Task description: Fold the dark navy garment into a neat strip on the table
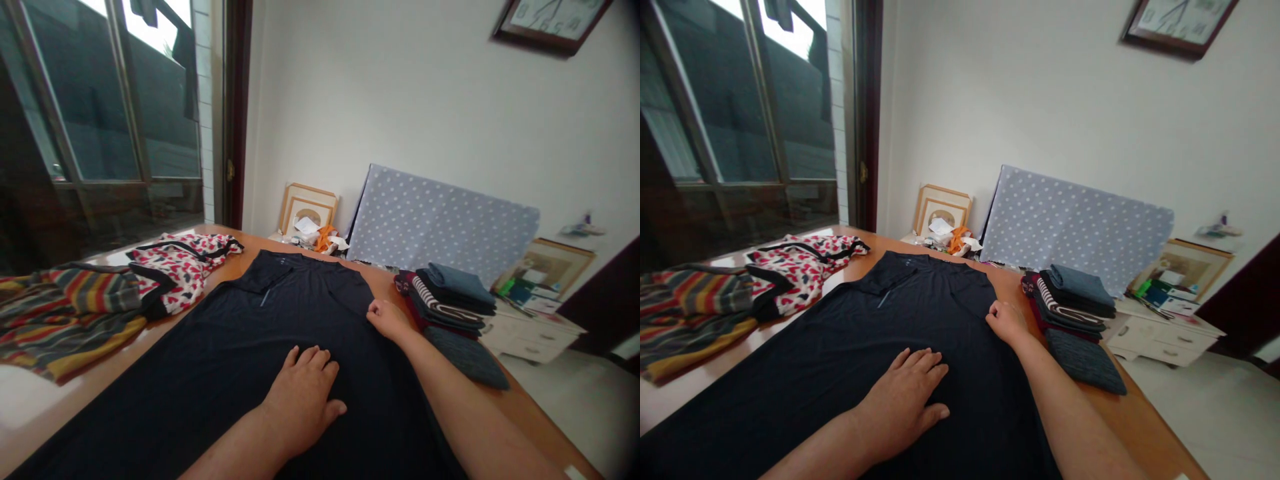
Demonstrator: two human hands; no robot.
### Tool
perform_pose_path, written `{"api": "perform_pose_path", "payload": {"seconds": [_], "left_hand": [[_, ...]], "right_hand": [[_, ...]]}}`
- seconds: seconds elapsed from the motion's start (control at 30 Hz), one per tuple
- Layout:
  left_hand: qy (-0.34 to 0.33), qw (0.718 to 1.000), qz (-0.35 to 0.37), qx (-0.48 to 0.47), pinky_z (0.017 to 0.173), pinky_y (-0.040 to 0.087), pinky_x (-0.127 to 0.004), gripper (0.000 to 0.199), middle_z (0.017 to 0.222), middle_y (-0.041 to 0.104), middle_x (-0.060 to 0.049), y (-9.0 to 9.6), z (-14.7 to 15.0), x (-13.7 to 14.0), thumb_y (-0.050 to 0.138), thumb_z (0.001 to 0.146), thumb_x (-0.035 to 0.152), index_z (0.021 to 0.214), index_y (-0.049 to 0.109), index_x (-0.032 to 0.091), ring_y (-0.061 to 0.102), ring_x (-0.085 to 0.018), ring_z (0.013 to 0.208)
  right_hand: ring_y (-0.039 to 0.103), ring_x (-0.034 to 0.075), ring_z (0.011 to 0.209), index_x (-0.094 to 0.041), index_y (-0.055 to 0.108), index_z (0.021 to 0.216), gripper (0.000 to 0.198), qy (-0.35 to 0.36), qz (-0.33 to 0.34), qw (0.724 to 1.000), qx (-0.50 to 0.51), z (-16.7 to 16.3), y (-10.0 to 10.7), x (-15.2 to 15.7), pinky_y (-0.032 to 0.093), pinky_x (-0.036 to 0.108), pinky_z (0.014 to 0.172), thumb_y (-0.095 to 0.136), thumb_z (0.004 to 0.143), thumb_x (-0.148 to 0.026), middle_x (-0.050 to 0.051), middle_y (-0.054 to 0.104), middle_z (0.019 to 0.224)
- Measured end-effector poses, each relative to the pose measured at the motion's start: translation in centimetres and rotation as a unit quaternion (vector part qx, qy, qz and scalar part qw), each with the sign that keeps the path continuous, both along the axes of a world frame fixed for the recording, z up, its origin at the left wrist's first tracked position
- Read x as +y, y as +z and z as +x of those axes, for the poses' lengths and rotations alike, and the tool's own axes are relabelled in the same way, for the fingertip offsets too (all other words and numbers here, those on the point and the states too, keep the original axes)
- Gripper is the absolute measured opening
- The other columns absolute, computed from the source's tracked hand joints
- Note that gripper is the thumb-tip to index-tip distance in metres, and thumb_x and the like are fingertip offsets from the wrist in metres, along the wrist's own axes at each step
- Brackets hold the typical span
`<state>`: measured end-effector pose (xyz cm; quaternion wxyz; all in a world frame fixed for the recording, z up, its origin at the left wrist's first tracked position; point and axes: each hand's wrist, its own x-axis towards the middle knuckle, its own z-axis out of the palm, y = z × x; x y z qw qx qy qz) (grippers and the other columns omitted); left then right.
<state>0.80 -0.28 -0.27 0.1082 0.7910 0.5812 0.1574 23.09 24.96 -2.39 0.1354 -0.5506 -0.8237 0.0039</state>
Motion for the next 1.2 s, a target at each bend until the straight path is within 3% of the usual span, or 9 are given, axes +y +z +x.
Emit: {"api": "perform_pose_path", "payload": {"seconds": [0.17,0.37,0.7,0.83,0.97,1.1,1.2], "left_hand": [[0.003,1.0,0.002,-0.001,0.115,0.026,-0.06,0.054,0.145,0.051,-0.01,0.0,0.0,-0.1,0.058,0.086,0.052,0.134,0.057,0.028,0.039,-0.035,0.139],[0.001,1.0,-0.009,0.005,0.115,0.026,-0.06,0.054,0.148,0.05,-0.011,0.1,0.0,-0.1,0.056,0.086,0.05,0.136,0.056,0.027,0.037,-0.035,0.141],[-0.013,0.999,-0.033,0.027,0.113,0.022,-0.065,0.062,0.155,0.039,-0.014,0.5,0.2,-1.0,0.052,0.088,0.053,0.144,0.049,0.026,0.028,-0.038,0.145],[-0.028,0.999,-0.026,0.031,0.114,0.022,-0.063,0.063,0.156,0.038,-0.015,0.4,0.1,-0.7,0.048,0.09,0.055,0.144,0.048,0.023,0.028,-0.037,0.145],[-0.039,0.999,-0.007,0.033,0.114,0.024,-0.059,0.06,0.153,0.041,-0.015,0.4,-0.1,-0.3,0.045,0.092,0.055,0.141,0.051,0.022,0.033,-0.036,0.143],[-0.046,0.998,0.024,0.028,0.107,0.035,-0.051,0.053,0.134,0.055,-0.017,0.8,-0.4,0.2,0.047,0.091,0.054,0.131,0.058,0.019,0.049,-0.034,0.126],[-0.021,0.999,0.036,0.029,0.095,0.043,-0.045,0.045,0.117,0.06,-0.015,1.2,-0.5,0.3,0.049,0.09,0.052,0.116,0.065,0.019,0.055,-0.032,0.111]], "right_hand": [[0.059,0.017,0.079,-0.023,0.071,0.084,0.018,-0.006,0.008,1.0,0.001,0.5,0.4,-1.0,0.035,0.026,0.068,0.055,0.085,-0.031,0.004,0.068,0.085],[0.06,0.023,0.105,-0.026,0.071,0.111,0.03,0.026,0.016,1.0,0.004,1.7,1.8,-4.0,0.041,0.03,0.088,0.059,0.086,-0.035,0.007,0.068,0.112],[0.061,0.023,0.106,-0.025,0.069,0.112,0.031,0.082,0.007,0.993,0.087,4.9,2.3,-15.0,0.044,0.033,0.093,0.054,0.089,-0.04,0.007,0.068,0.112],[0.064,0.021,0.089,-0.025,0.07,0.106,0.03,0.037,-0.019,0.991,0.128,7.0,2.7,-20.1,0.046,0.03,0.079,0.052,0.09,-0.042,0.005,0.07,0.096],[0.062,0.019,0.07,-0.024,0.069,0.091,0.029,-0.035,-0.054,0.986,0.151,9.2,2.7,-24.5,0.041,0.028,0.063,0.049,0.09,-0.045,0.002,0.068,0.076],[0.058,0.017,0.061,-0.024,0.063,0.081,0.03,-0.087,-0.083,0.981,0.154,11.1,1.5,-27.6,0.036,0.026,0.057,0.045,0.091,-0.046,-0.001,0.064,0.065],[0.06,0.017,0.063,-0.025,0.063,0.085,0.025,-0.106,-0.085,0.979,0.149,11.8,0.5,-29.0,0.036,0.026,0.059,0.046,0.091,-0.043,-0.002,0.065,0.068]]}}
